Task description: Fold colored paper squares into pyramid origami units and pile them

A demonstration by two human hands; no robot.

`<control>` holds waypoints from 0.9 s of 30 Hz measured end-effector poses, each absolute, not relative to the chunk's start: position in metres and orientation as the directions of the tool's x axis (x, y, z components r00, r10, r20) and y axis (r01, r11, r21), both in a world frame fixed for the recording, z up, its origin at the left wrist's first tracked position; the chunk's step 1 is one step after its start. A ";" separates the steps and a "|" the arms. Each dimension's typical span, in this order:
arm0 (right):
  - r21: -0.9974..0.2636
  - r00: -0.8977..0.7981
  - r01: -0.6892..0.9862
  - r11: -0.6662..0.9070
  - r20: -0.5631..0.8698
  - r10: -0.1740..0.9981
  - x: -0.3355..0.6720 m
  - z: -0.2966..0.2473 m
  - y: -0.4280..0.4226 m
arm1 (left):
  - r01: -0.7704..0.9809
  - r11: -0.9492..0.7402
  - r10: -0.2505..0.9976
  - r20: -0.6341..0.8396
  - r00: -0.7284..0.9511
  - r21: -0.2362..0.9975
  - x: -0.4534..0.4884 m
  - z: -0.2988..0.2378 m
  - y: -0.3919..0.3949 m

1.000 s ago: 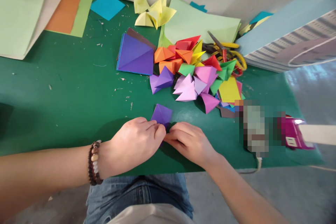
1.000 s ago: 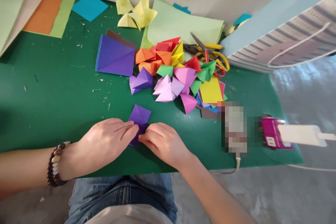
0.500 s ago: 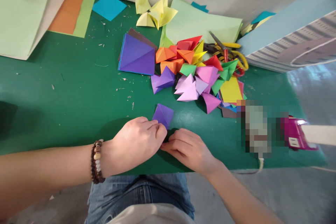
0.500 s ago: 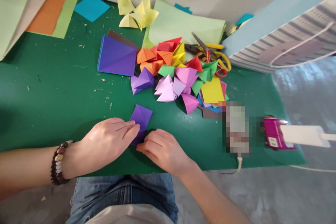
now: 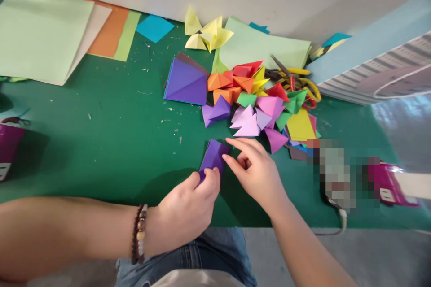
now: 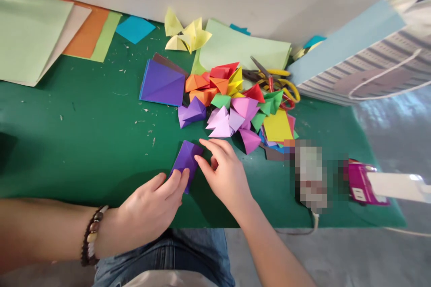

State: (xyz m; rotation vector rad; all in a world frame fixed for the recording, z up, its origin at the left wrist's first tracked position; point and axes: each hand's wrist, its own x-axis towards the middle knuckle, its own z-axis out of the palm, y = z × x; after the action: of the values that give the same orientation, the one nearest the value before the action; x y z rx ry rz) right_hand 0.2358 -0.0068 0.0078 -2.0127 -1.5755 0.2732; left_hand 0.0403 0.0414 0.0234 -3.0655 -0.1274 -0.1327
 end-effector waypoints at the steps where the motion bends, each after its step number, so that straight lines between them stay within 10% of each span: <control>1: -0.538 0.281 0.829 -0.152 0.165 0.945 0.235 0.009 -0.003 | 0.098 -0.993 0.093 0.074 0.993 -0.065 0.040 0.024 0.040; 8: -0.741 0.350 0.634 -0.220 0.022 0.937 0.247 0.013 0.003 | 0.071 -0.974 0.116 0.206 0.972 0.213 0.042 0.023 0.053; 12: -0.959 0.539 0.190 -0.210 -0.077 0.839 0.250 0.018 -0.013 | 0.065 -0.755 0.420 0.406 0.811 0.652 0.048 0.025 0.074; 16: -0.994 0.573 -0.064 -0.087 -0.108 0.812 0.236 0.019 -0.027 | 0.059 -0.356 0.638 0.197 0.744 0.933 0.057 0.021 0.086; 21: -0.988 0.603 -0.144 -0.062 -0.137 0.786 0.226 0.018 -0.027 | 0.152 0.163 0.523 -0.216 0.824 0.975 0.064 0.020 0.094; 27: -0.979 0.624 -0.193 -0.060 -0.170 0.763 0.226 0.016 -0.021 | 0.131 0.396 0.501 -0.334 0.798 0.909 0.065 0.024 0.101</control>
State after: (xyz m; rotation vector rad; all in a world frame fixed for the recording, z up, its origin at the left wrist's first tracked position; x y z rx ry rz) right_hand 0.2257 -0.0212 0.0164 -1.4266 -0.5164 0.8402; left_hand 0.0646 0.1011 0.0244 -4.2486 -2.3330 -0.9374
